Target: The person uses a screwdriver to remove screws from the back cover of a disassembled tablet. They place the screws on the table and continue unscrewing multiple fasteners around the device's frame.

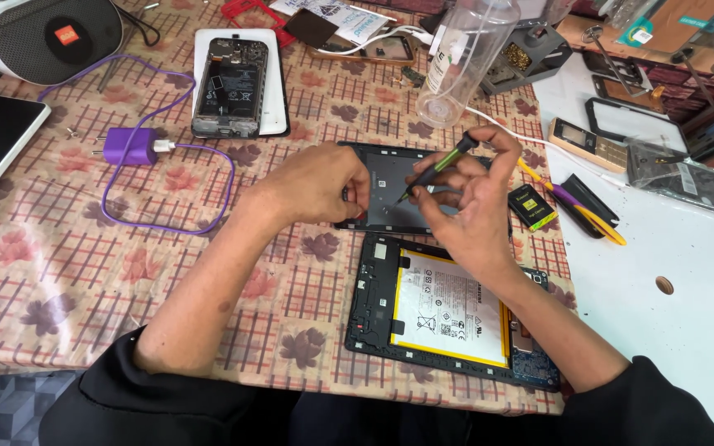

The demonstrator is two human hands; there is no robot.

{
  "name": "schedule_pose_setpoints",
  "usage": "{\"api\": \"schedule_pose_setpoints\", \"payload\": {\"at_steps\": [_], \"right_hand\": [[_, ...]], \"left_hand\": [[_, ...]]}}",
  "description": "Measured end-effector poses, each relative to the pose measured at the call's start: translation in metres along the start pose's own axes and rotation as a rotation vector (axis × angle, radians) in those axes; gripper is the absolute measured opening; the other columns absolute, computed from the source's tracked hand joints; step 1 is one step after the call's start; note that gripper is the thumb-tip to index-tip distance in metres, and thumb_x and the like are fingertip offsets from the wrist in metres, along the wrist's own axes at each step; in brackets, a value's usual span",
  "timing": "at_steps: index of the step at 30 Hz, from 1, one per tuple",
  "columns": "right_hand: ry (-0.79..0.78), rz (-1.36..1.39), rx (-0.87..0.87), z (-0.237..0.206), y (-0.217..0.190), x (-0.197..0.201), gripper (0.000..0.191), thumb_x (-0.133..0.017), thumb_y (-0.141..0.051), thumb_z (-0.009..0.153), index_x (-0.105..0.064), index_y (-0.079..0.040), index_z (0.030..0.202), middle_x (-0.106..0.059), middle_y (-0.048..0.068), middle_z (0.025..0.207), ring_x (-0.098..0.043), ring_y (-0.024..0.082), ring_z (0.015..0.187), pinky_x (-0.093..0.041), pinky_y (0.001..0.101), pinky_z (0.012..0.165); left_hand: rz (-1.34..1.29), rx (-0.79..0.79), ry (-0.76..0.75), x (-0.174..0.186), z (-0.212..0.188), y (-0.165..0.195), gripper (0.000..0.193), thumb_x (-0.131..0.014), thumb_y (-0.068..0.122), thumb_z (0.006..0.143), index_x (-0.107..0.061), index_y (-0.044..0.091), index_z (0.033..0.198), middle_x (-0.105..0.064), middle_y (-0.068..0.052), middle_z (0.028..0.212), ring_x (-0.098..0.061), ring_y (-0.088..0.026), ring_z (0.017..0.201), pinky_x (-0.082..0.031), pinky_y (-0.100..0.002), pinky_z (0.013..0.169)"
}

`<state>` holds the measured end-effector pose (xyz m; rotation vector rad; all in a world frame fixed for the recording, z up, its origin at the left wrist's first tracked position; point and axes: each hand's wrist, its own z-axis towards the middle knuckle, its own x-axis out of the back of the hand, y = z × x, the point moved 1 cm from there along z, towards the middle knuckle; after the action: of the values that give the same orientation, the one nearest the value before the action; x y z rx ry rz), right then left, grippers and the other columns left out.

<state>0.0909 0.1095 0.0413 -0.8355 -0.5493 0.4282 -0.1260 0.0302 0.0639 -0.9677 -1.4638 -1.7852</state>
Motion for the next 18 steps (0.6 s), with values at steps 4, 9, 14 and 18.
{"api": "schedule_pose_setpoints", "payload": {"at_steps": [4, 9, 14, 18], "right_hand": [[-0.018, -0.036, 0.02, -0.003, 0.0, -0.002, 0.078, -0.068, 0.016, 0.091, -0.017, -0.014, 0.142, -0.065, 0.019, 0.122, -0.075, 0.022, 0.1, -0.063, 0.0292, 0.085], [-0.011, -0.082, 0.053, -0.005, -0.001, -0.003, 0.079, -0.068, 0.016, 0.091, -0.016, -0.014, 0.142, -0.065, 0.019, 0.122, -0.074, 0.021, 0.101, -0.064, 0.0298, 0.085], [-0.001, -0.006, 0.017, -0.005, -0.003, 0.0, 0.077, -0.067, 0.018, 0.093, -0.017, -0.015, 0.142, -0.064, 0.019, 0.122, -0.075, 0.022, 0.103, -0.064, 0.0302, 0.085], [0.014, 0.224, -0.121, -0.008, -0.005, 0.008, 0.074, -0.064, 0.019, 0.092, -0.018, -0.015, 0.139, -0.063, 0.019, 0.12, -0.074, 0.025, 0.103, -0.067, 0.0331, 0.086]], "left_hand": [[0.03, 0.015, 0.062, -0.003, 0.001, 0.0, 0.01, -0.079, 0.01, 0.071, -0.079, 0.008, 0.081, -0.077, -0.007, 0.08, -0.075, -0.022, 0.081, -0.057, -0.038, 0.075], [0.048, 0.045, 0.028, -0.006, 0.001, 0.002, 0.013, -0.082, 0.014, 0.07, -0.08, 0.01, 0.083, -0.077, -0.006, 0.081, -0.075, -0.022, 0.081, -0.057, -0.038, 0.075], [0.032, 0.051, 0.038, -0.006, 0.001, 0.005, 0.015, -0.082, 0.015, 0.071, -0.08, 0.011, 0.086, -0.078, -0.005, 0.082, -0.075, -0.021, 0.082, -0.057, -0.037, 0.074], [-0.034, -0.007, -0.027, -0.004, 0.001, 0.009, 0.019, -0.085, 0.015, 0.071, -0.08, 0.011, 0.089, -0.079, -0.005, 0.083, -0.076, -0.02, 0.08, -0.057, -0.036, 0.072]]}}
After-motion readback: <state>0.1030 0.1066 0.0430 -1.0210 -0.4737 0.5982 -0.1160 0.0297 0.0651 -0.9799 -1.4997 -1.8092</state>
